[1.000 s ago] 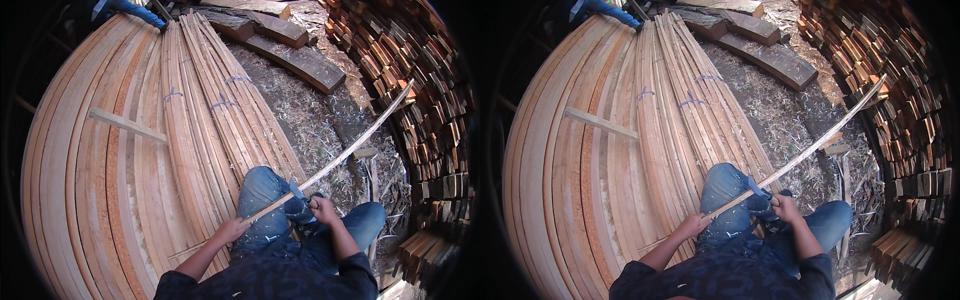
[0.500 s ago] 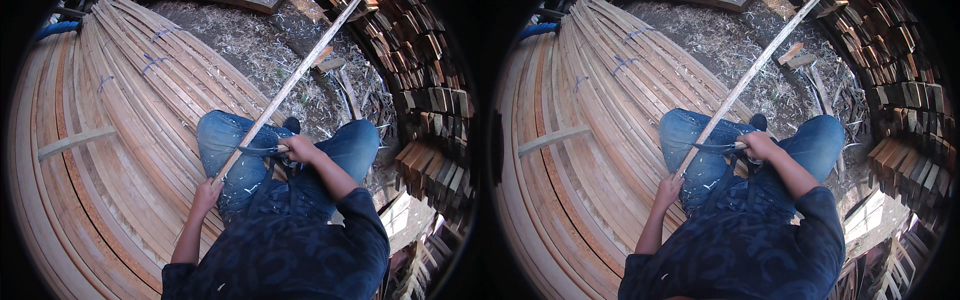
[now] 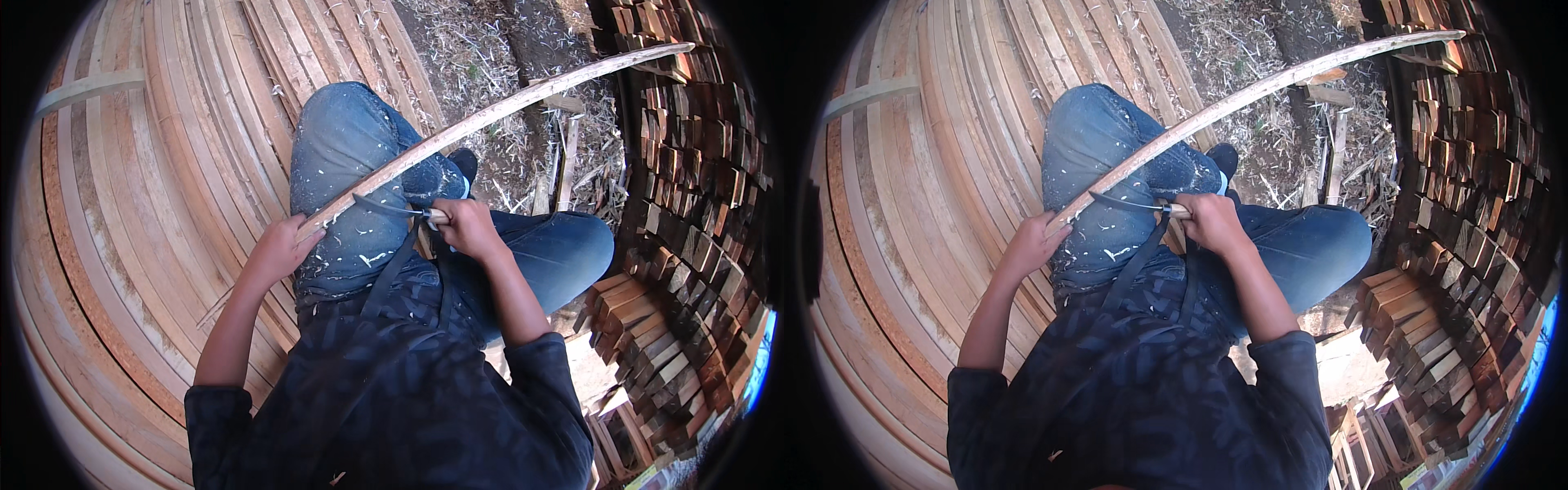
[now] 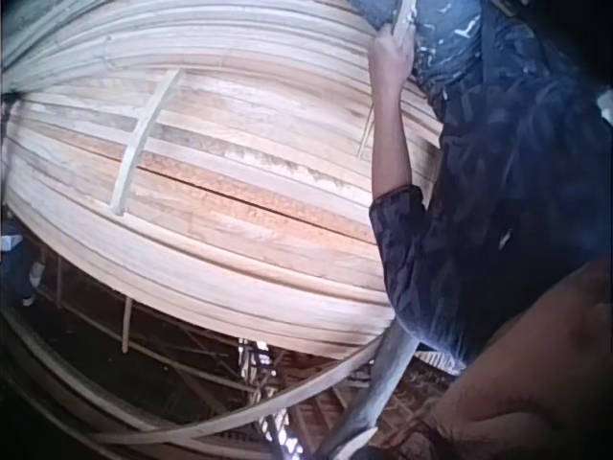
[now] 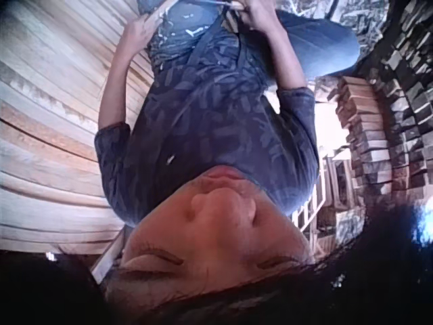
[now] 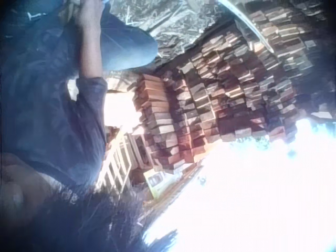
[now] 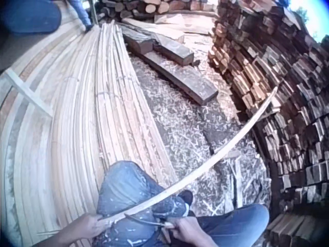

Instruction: The person sits on the ground and uses a knife to shave thin strips from a long, thin piece of wood held against their leg. They repeatedly scrape the blade along the wood to remove shavings.

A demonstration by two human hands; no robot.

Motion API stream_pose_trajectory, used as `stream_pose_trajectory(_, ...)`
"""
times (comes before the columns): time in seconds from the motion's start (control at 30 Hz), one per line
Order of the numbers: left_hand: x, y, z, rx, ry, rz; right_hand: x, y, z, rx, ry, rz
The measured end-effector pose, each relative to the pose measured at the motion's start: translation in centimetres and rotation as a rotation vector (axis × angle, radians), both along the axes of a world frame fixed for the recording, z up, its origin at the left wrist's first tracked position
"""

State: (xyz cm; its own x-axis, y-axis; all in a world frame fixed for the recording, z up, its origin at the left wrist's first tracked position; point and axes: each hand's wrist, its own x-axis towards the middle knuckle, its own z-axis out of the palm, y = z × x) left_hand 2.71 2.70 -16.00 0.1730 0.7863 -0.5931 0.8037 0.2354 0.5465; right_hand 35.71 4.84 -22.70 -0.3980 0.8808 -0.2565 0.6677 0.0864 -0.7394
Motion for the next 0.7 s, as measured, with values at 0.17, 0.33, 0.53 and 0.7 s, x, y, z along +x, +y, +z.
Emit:
stream_pose_trajectory(0.17, -0.3, 0.8, -0.5, -0.124, -0.055, 0.024, 0.4, 2.3, -1.2, -0.051, 0.455, -0.853)
stream_pose_trajectory(0.33, -0.8, 0.5, -0.1, -0.15, -0.062, 0.04, 0.6, 1.9, 0.8, -0.075, -0.006, -0.171)
stream_pose_trajectory(0.53, -0.5, 0.7, -0.6, -0.148, -0.051, 0.059, 0.6, -0.1, 0.9, -0.086, -0.126, -0.077)
stream_pose_trajectory(0.7, -0.1, 0.3, -1.0, -0.082, -0.048, 0.071, -0.2, 0.7, 1.8, -0.228, 0.063, -0.595)
